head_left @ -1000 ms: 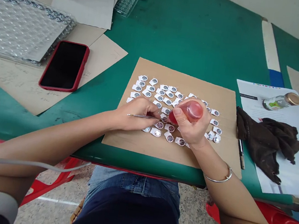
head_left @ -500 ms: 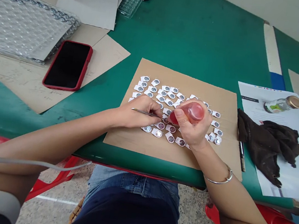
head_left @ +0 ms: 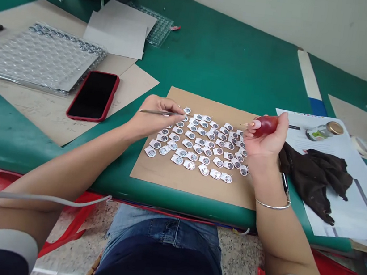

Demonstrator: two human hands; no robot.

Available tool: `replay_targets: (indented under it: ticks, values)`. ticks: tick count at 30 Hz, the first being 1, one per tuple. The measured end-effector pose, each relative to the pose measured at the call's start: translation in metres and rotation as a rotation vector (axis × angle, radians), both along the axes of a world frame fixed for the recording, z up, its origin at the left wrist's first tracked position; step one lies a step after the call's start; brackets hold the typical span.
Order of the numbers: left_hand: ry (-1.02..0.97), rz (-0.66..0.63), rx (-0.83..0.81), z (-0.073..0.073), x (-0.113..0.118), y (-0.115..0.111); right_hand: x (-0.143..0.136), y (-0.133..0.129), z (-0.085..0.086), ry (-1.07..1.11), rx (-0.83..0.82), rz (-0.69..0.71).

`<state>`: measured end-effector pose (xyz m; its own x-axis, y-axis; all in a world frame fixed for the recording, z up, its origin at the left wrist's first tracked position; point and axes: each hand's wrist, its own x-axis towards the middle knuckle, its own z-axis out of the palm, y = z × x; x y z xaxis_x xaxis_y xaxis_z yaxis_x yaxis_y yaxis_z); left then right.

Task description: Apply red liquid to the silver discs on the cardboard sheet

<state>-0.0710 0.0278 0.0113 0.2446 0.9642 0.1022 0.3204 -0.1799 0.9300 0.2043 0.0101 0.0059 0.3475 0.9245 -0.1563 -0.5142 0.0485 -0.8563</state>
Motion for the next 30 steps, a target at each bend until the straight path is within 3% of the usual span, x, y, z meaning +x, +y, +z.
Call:
replay_targets:
  ticks: [3, 8, 16, 24, 30]
  values:
    - [-0.184, 0.110, -0.094, -0.009, -0.010, 0.019, 0.006, 0.003, -0.006, 0.131, -0.028, 0.057]
    - [-0.259, 0.264, -0.258, -0.019, -0.021, 0.040, 0.008, 0.002, -0.002, 0.205, -0.059, 0.150]
    - [-0.318, 0.197, -0.351, -0.019, -0.024, 0.042, 0.019, -0.007, 0.024, 0.240, -0.089, 0.175]
    - [-0.281, 0.189, -0.347, -0.020, -0.026, 0.042, 0.025, -0.014, 0.035, 0.155, -0.072, 0.252]
    - [-0.174, 0.063, -0.310, -0.015, -0.020, 0.031, 0.018, -0.016, 0.040, 0.086, -0.134, 0.138]
